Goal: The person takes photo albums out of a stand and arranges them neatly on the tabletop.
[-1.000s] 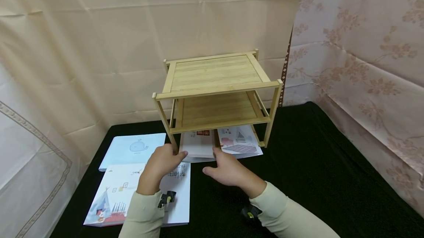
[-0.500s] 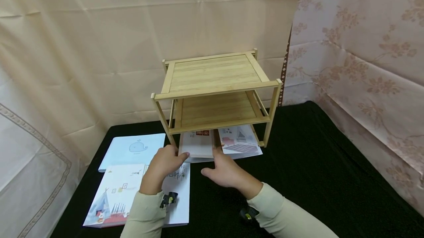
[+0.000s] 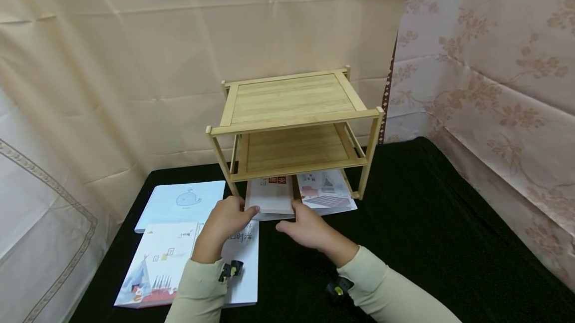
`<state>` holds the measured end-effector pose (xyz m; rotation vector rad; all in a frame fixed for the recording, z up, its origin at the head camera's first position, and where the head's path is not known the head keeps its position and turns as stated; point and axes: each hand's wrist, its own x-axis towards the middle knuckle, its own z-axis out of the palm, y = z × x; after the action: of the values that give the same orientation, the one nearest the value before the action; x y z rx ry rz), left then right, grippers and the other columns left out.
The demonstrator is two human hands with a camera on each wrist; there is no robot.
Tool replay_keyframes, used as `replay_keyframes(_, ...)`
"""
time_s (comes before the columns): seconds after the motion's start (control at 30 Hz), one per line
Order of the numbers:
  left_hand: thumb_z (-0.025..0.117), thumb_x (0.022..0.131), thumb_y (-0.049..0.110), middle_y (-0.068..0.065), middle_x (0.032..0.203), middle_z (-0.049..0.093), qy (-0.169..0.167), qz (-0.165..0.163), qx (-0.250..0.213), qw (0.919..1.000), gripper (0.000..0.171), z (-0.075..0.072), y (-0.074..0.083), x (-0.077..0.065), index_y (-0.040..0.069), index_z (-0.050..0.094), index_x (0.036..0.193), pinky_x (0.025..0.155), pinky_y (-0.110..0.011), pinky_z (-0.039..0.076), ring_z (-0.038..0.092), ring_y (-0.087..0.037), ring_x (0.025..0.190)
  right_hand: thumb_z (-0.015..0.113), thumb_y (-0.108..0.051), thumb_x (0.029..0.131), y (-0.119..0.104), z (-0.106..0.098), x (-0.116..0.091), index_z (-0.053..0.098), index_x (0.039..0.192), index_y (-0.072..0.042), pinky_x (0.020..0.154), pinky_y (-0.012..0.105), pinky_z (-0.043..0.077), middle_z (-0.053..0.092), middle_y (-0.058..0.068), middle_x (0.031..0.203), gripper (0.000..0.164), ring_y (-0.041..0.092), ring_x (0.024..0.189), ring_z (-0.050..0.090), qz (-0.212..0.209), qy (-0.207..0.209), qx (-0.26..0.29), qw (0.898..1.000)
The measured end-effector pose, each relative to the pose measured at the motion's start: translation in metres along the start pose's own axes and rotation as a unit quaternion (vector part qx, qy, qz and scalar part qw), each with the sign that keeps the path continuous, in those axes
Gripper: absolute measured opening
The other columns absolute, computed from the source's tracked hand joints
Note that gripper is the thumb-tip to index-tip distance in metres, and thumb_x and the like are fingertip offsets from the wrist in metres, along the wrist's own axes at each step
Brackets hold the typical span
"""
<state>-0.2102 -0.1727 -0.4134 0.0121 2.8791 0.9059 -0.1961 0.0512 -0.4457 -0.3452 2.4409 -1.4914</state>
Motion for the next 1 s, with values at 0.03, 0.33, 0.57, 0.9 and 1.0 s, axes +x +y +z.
replay_keyframes(0.03,0.071,0.095,0.039,-0.009,0.077,0.068,0.000,0.001,-0.002,1.0000,0.043,0.000,0.000,0.000,-0.003,0.074,0.104,0.054,-0.032,0.048,0.060,-0.022,0.065,0.074,-0.027,0.092,0.000,0.000,0.000,0.036,0.152,0.011,0.115,0.060,0.040,0.046,0.033,0.152,0.081,0.046,0.139,0.049,0.001,0.001,0.003,1.000)
replay_keyframes(0.33,0.070,0.096,0.039,-0.009,0.078,0.068,0.004,0.013,-0.007,0.9999,0.042,-0.001,0.000,0.001,-0.001,0.074,0.105,0.055,-0.032,0.049,0.062,-0.021,0.065,0.071,-0.023,0.094,-0.004,-0.008,0.000,0.038,0.153,0.010,0.115,0.056,0.042,0.048,0.029,0.153,0.076,0.043,0.140,0.050,-0.003,0.015,0.018,1.000)
replay_keyframes(0.57,0.068,0.098,0.041,-0.013,0.096,0.074,0.015,0.022,-0.016,0.9995,0.049,-0.005,0.000,0.002,-0.001,0.071,0.121,0.063,-0.035,0.055,0.067,-0.020,0.077,0.070,-0.014,0.093,-0.007,-0.021,0.002,0.053,0.142,0.011,0.105,0.046,0.054,0.048,0.031,0.151,0.057,0.040,0.132,0.059,-0.027,0.046,0.026,0.998)
replay_keyframes(0.9,0.057,0.104,0.041,-0.013,0.108,0.073,0.030,0.021,-0.053,0.9979,0.047,-0.010,-0.001,0.003,0.002,0.066,0.128,0.078,-0.043,0.057,0.069,-0.024,0.094,0.069,-0.014,0.097,0.001,-0.037,0.013,0.066,0.129,0.003,0.079,0.034,0.064,0.074,0.021,0.117,0.037,0.038,0.105,0.074,0.030,0.061,0.128,0.989)
replay_keyframes(1.0,0.054,0.107,0.037,-0.011,0.092,0.073,0.040,0.013,-0.076,0.9962,0.040,-0.011,0.001,0.003,0.003,0.069,0.123,0.069,-0.036,0.055,0.068,-0.020,0.080,0.070,-0.017,0.098,0.004,-0.040,0.015,0.069,0.125,0.002,0.076,0.034,0.064,0.077,0.017,0.108,0.033,0.038,0.101,0.075,0.034,0.071,0.143,0.987)
